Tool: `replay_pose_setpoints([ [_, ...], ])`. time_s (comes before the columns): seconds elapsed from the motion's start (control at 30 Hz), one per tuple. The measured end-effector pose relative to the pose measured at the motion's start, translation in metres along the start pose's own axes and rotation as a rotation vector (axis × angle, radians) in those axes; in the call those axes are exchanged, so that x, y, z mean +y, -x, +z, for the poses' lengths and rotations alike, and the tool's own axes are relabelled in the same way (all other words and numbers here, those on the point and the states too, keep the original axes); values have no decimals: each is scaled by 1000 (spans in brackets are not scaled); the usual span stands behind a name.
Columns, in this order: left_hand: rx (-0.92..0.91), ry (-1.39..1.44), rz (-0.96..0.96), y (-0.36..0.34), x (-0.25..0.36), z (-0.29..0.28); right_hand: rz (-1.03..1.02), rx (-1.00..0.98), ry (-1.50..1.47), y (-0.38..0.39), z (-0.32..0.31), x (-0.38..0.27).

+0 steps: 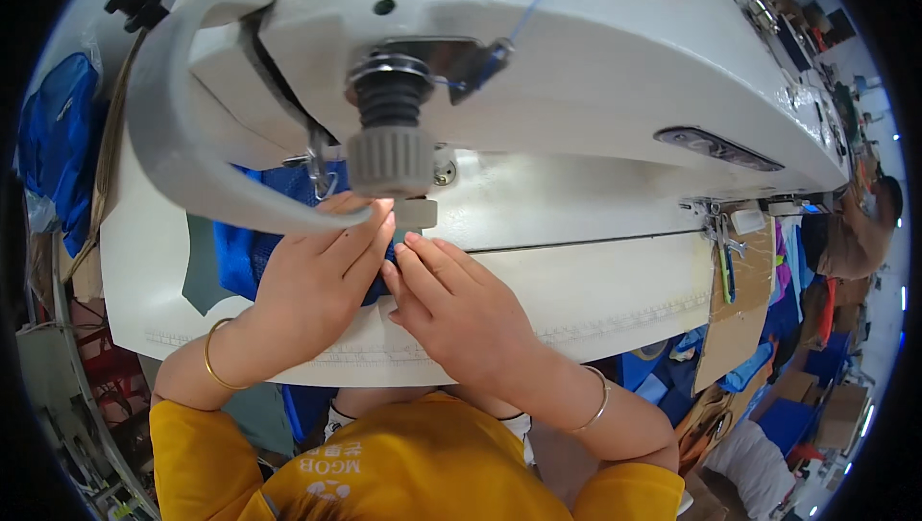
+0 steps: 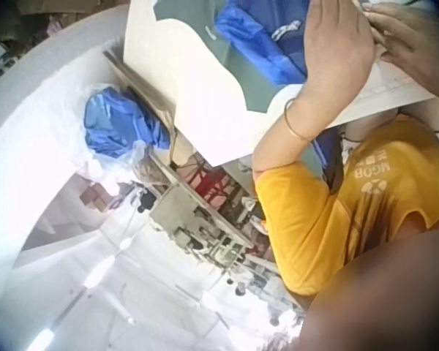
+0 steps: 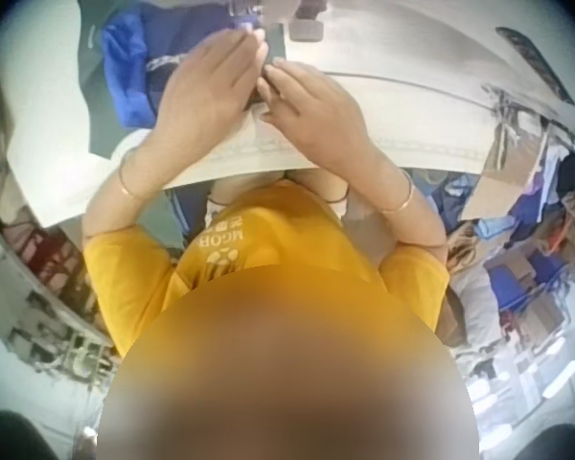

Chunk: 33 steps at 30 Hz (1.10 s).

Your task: Sewing a blue mesh pocket onto a piece of grey fabric using a industrial sewing machine.

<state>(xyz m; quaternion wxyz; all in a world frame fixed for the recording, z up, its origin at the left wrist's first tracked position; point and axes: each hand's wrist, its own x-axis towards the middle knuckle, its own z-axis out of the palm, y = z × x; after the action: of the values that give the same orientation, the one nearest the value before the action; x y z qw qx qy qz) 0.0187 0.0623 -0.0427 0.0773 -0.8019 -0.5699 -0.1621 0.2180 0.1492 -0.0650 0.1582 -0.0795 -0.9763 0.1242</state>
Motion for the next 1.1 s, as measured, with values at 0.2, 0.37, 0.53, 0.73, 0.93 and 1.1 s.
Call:
replay_pose_setpoints([
  [0.2,76,129,-68,10,-7,13,1,0,-20,-3,0,-1],
  [0.37,77,109,-50,11,-9,16,-3,6,-39,-6,-2,3],
  [0.53,102,88,-44,6,-12,18,10,43,-4,-8,1,7],
  [0.73,85,106,-69,-2,-22,20,7,16,-20,-18,-4,17],
  [0.93,116,79,-45,-3,-38,19,35,74,-60,-27,5,21],
  [1.1,246,30,55,5,-36,20,71,103,-64,-31,5,25],
])
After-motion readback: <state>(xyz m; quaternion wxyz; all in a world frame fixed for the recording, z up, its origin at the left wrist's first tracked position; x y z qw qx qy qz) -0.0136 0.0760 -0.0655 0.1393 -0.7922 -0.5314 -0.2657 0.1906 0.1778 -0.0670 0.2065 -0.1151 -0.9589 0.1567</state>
